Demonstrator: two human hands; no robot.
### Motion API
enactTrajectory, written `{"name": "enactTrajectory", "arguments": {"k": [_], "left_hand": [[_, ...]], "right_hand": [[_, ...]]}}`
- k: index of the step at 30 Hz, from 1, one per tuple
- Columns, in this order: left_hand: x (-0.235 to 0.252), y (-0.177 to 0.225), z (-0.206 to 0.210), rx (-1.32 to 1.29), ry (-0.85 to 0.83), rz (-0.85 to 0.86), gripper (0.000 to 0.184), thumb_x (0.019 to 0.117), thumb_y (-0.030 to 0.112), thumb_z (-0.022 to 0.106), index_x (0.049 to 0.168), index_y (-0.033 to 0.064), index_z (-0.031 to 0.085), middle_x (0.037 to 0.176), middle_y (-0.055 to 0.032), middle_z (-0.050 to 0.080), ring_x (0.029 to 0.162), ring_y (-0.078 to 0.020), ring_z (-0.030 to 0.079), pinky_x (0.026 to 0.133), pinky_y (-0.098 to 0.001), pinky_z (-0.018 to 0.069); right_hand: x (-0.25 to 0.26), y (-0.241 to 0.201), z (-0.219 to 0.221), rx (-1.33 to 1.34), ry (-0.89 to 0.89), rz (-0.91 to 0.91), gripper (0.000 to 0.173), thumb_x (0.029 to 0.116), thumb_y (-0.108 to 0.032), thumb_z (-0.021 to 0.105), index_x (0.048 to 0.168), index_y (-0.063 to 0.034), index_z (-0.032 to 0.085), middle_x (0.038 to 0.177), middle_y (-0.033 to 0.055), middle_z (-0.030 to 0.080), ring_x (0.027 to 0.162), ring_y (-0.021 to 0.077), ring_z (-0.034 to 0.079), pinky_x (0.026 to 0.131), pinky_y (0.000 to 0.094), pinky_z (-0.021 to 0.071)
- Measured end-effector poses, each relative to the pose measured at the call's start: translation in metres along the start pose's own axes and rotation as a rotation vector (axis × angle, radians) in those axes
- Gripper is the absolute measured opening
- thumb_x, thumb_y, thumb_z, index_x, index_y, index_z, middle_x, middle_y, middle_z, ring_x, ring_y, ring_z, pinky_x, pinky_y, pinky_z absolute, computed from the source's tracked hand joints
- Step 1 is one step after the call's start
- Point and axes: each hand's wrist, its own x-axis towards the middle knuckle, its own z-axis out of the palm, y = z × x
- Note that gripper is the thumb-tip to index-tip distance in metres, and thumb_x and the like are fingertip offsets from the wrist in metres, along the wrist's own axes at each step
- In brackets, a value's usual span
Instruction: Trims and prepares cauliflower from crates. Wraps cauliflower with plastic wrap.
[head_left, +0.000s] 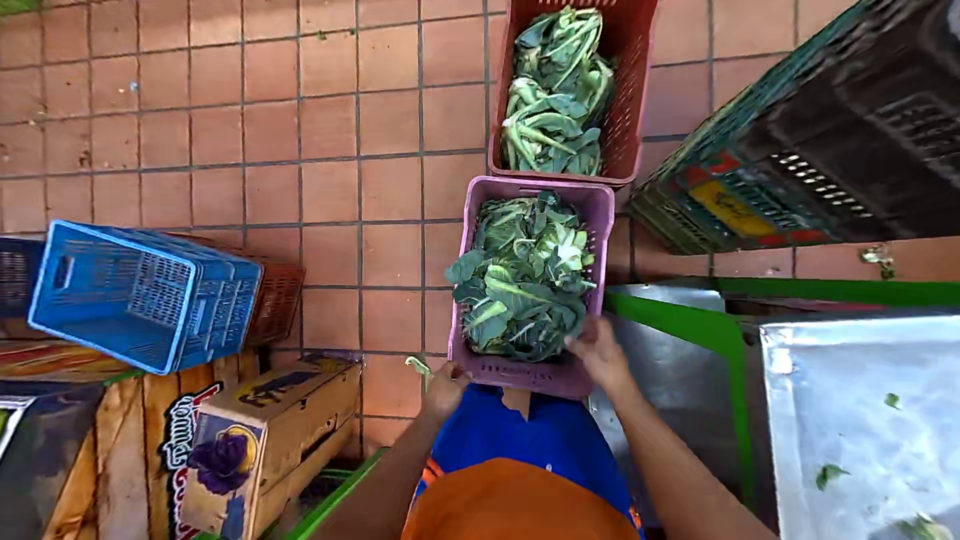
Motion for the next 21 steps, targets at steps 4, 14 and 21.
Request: {"name": "enactTrajectory", "arguments": {"k": [4, 14, 21], "left_hand": [[0.028, 0.068, 0.009, -0.019, 0.078, 0.156, 0.052, 0.1021, 0.029, 0.062, 0.147, 0.0066, 0.048, 0.131, -0.0153, 0.065, 0.113, -0.0288, 0.067, 0.095, -0.0525, 0.0568], [0.090, 0.193, -0.011, 0.006, 0.394, 0.408, 0.056, 0.0993, 0.027, 0.064, 0.150, 0.0115, 0.046, 0.144, -0.0112, 0.058, 0.121, -0.0269, 0.063, 0.100, -0.0521, 0.0532], [0.100, 0.267, 0.064, 0.721, 0.064, 0.552, 0.091, 0.0840, 0.063, 0.074, 0.158, 0.0224, 0.041, 0.169, -0.0118, 0.024, 0.154, -0.0398, 0.024, 0.116, -0.0709, 0.0286]], "right_hand": [[0.124, -0.036, 0.012, -0.255, 0.176, -0.178, 0.096, 0.0716, -0.029, 0.092, 0.152, -0.0079, 0.045, 0.154, 0.0287, 0.041, 0.136, 0.0489, 0.046, 0.107, 0.0671, 0.0440], [0.042, 0.021, 0.141, -0.729, -0.421, -0.322, 0.029, 0.0895, -0.021, 0.071, 0.117, -0.0109, 0.071, 0.120, 0.0107, 0.070, 0.128, 0.0344, 0.056, 0.103, 0.0526, 0.0501], [0.017, 0.086, 0.125, -0.546, -0.753, -0.188, 0.062, 0.0869, -0.026, 0.073, 0.143, -0.0075, 0.054, 0.149, 0.0146, 0.053, 0.143, 0.0358, 0.042, 0.117, 0.0572, 0.0356]]}}
